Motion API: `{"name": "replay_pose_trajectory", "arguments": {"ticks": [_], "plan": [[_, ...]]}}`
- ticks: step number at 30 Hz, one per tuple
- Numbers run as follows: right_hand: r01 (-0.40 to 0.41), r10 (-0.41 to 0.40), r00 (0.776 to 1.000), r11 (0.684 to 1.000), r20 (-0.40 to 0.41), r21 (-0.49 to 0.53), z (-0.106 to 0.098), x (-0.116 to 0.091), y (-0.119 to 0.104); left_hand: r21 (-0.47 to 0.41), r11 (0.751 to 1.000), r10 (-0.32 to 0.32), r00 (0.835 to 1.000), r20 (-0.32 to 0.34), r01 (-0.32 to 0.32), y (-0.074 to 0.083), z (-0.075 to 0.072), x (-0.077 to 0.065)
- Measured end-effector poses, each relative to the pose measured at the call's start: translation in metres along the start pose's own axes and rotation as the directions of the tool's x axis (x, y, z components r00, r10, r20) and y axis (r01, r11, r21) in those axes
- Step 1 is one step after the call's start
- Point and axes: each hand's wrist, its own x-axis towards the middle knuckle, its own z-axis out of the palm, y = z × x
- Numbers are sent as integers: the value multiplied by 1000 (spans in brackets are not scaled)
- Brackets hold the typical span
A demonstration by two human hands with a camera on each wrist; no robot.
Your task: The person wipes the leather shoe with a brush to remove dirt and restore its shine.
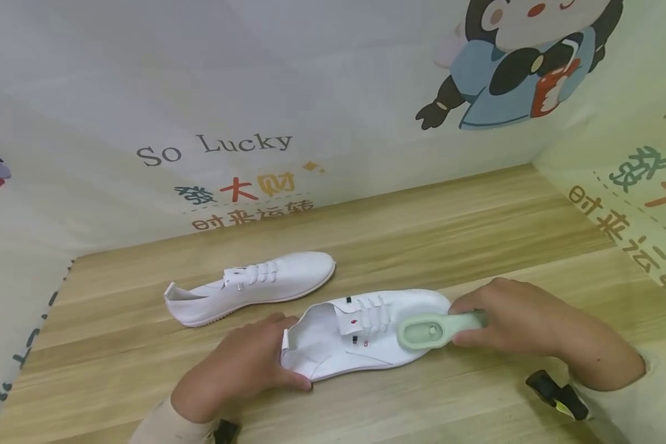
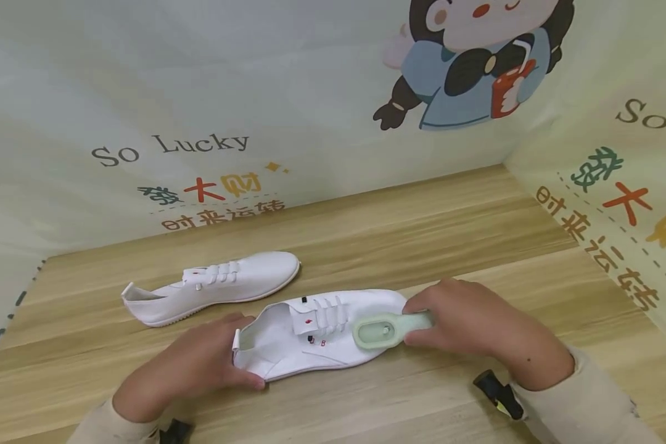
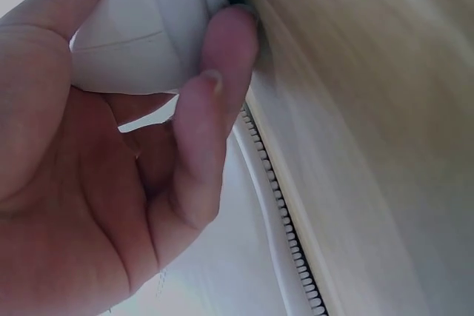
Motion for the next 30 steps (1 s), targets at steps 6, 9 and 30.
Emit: {"name": "replay_pose_trajectory", "arguments": {"ticks": [6,9,30], "plan": [[53,-54,998,999,22,5,9,3,-5,-9,1000,3,1000,18,-3,-3,2,0],[86,-86,996,996,10,-12,17,6,-11,-19,1000,-2,1000,23,3,-4,2,-1],[66,-68,997,994,-23,-85,24,9,-22,-54,998,27,999,29,-25,-7,1,1]]}}
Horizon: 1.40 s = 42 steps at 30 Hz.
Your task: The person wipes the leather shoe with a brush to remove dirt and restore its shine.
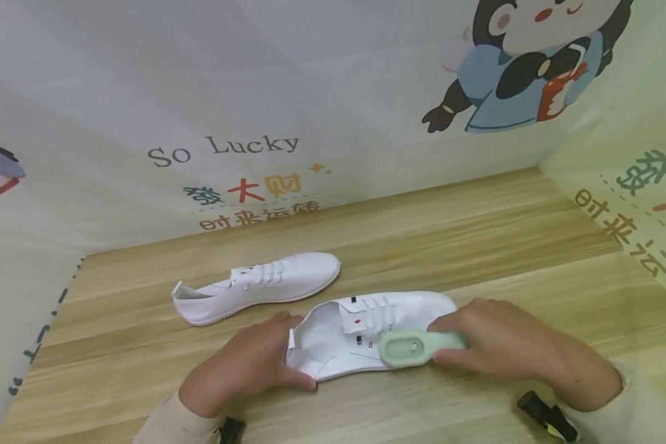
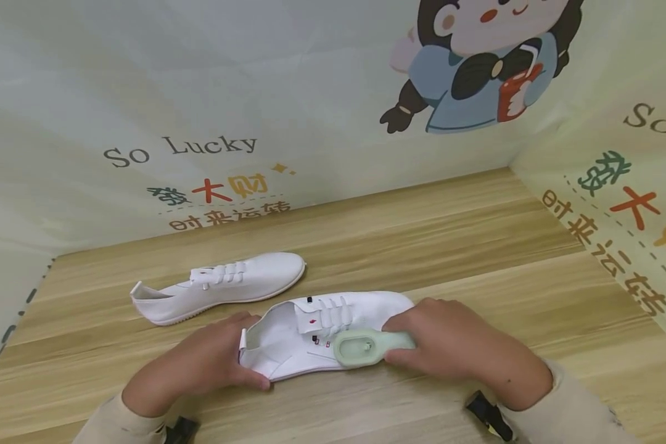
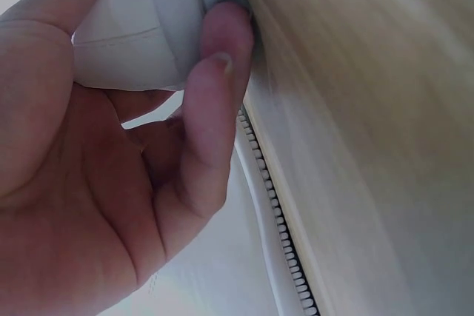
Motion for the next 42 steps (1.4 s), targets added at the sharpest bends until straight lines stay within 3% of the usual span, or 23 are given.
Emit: {"name": "replay_pose_trajectory", "arguments": {"ticks": [10,16,28,36,42], "plan": [[-83,83,997,996,-2,-45,-25,-8,21,5,1000,9,1000,-3,-9,0,0,1],[-97,85,992,986,-93,-139,-28,-7,24,11,1000,5,1000,-11,-5,0,-1,0],[-164,124,969,970,-212,-181,-28,-5,24,17,1000,-19,1000,-7,19,1,-2,1],[-272,244,954,950,-173,-157,-35,-12,29,21,1000,-22,1000,0,22,1,0,1],[-306,292,950,943,-115,-130,-41,-15,32,20,999,-32,999,-4,32,1,0,0]]}}
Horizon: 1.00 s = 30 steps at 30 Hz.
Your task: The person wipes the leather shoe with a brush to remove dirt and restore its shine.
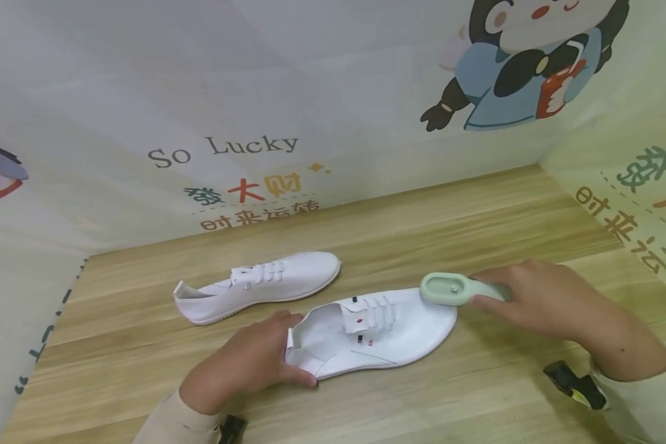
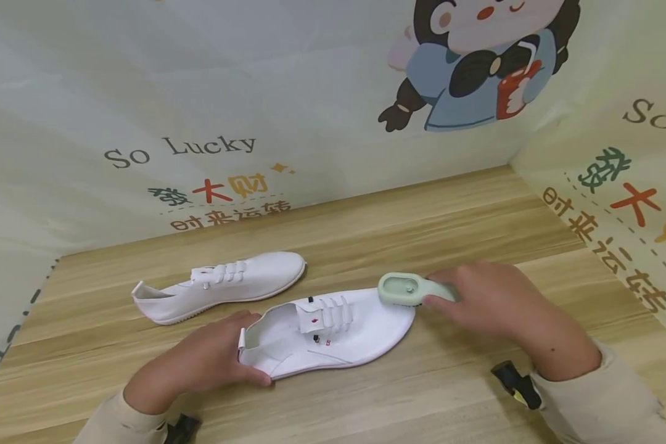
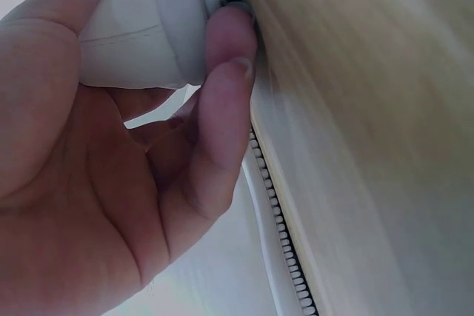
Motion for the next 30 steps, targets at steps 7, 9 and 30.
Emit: {"name": "replay_pose_trajectory", "arguments": {"ticks": [7,9,30], "plan": [[-6,-2,991,998,130,58,4,-1,-6,-3,1000,3,1000,-3,-3,0,0,0],[11,-23,988,997,155,78,7,-1,-8,-1,1000,10,1000,-5,-10,0,1,0],[165,-178,979,979,102,117,19,1,-12,5,1000,30,1000,-5,-30,-3,3,-1]]}}
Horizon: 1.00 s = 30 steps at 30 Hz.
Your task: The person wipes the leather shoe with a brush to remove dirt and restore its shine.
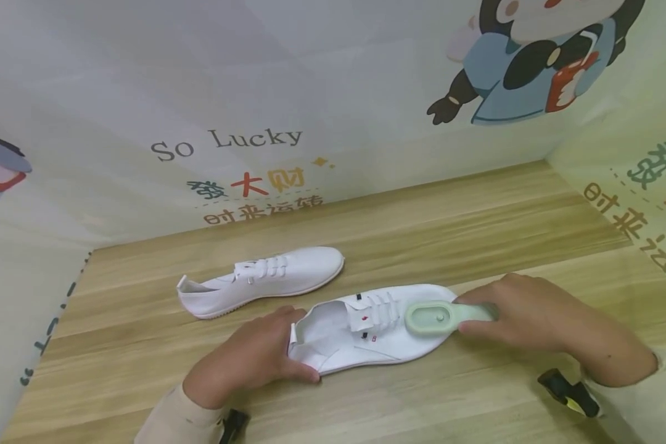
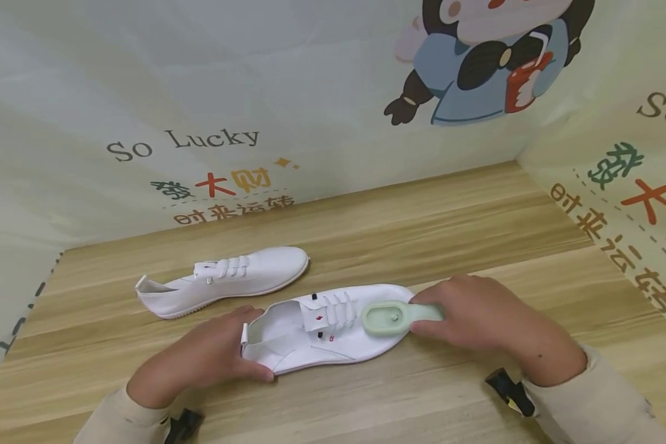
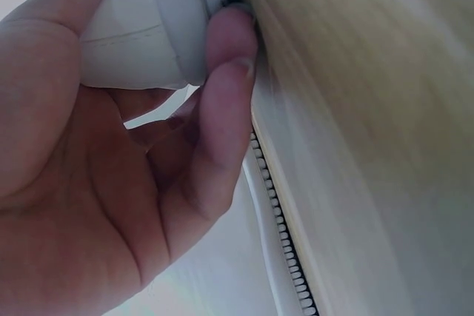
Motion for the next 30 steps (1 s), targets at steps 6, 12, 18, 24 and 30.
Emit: {"name": "replay_pose_trajectory", "arguments": {"ticks": [6,12,18,24,30], "plan": [[-93,93,996,995,-15,-39,-12,-3,11,3,1000,3,1000,-2,-3,1,0,0],[-88,80,990,994,-118,-62,-17,-4,17,-3,1000,-11,1000,-4,11,1,-2,0],[-79,70,988,995,-138,-60,-15,-3,17,8,1000,-11,1000,1,11,1,-2,0],[-110,106,990,993,-95,-38,-19,-6,19,19,1000,-22,1000,-16,22,2,-3,1],[-108,108,994,994,20,9,-17,-5,16,8,1000,-21,1000,-7,21,2,-3,0]]}}
